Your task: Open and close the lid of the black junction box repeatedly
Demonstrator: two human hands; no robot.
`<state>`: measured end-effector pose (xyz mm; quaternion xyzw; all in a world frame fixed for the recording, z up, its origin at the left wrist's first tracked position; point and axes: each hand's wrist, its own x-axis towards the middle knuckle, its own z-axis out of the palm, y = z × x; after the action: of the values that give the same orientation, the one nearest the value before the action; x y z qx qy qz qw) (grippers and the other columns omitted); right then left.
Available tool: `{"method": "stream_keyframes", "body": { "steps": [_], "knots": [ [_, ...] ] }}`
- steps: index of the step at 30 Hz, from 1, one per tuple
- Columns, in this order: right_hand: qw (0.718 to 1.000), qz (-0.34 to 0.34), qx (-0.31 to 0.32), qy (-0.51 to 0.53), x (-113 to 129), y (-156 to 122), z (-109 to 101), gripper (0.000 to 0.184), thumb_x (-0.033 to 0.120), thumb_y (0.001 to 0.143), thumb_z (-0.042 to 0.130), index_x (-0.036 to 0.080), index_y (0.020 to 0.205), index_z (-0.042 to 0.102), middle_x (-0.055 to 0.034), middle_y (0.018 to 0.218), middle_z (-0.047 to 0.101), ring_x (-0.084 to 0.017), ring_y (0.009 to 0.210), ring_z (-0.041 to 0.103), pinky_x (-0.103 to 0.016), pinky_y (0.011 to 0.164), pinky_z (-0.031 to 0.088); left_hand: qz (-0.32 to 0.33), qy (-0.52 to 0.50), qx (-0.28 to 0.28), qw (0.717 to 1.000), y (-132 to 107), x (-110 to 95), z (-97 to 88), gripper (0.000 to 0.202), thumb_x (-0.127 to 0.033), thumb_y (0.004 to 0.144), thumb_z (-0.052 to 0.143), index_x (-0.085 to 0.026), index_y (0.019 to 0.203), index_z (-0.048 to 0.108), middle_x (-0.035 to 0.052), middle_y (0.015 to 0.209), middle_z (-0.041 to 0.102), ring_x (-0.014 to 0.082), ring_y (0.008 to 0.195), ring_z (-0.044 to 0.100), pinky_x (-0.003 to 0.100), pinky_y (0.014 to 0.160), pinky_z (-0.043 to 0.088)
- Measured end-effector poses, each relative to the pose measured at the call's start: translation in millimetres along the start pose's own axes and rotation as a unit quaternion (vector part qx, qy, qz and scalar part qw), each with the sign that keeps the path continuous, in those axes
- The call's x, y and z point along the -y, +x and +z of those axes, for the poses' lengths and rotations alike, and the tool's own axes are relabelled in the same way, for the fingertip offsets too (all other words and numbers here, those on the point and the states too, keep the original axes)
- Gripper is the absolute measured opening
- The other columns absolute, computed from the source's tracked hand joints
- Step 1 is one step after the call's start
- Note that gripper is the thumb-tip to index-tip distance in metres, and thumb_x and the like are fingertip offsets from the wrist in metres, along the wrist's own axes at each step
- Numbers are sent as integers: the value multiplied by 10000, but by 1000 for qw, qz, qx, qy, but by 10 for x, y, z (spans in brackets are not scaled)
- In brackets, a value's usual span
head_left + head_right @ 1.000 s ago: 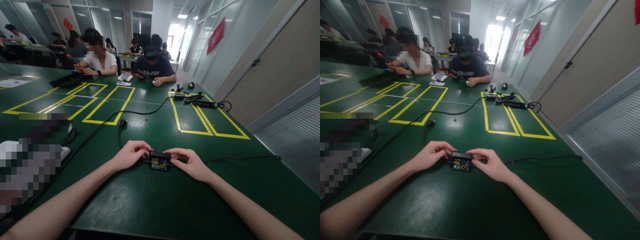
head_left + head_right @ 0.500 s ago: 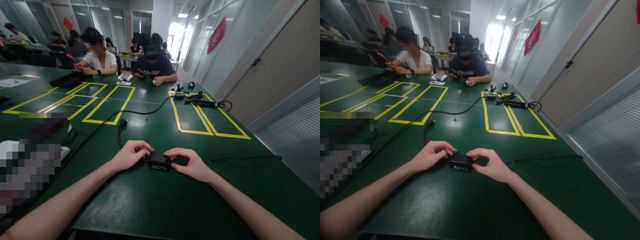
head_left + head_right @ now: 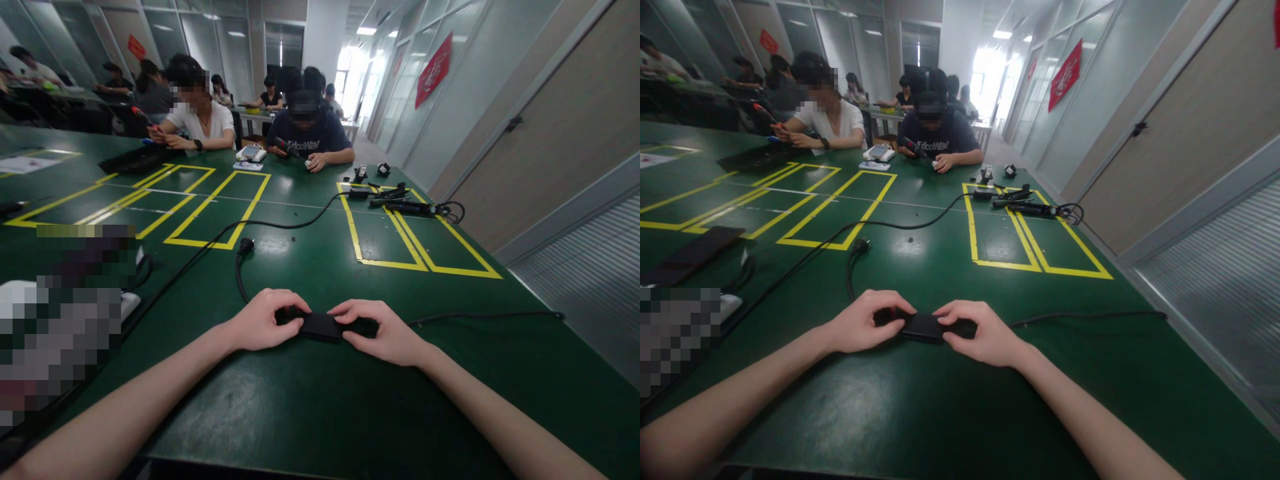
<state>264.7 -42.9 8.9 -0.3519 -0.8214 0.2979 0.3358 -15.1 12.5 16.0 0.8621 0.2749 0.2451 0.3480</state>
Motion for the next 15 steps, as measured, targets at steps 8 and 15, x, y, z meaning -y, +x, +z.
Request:
{"method": "stream_keyframes", "body": {
  "steps": [8,15],
  "knots": [
    [995,-39,7,-96,-12,8,86,340,131,774,823,217,1025,610,-98,1102,746,-238,984,705,-369,829,570,68,128,28,989,21,-17,154,434,-298,762,848,-183,1136,660,56,1057,735,236,971,668,330,819,538],
    [997,37,-23,-64,37,20,102,218,181,809,766,208,989,646,-31,916,709,-191,819,684,-315,740,559,82,174,10,981,47,-54,244,457,-184,805,712,-178,1256,639,67,1139,742,241,1016,678,361,895,538]
  ]
}}
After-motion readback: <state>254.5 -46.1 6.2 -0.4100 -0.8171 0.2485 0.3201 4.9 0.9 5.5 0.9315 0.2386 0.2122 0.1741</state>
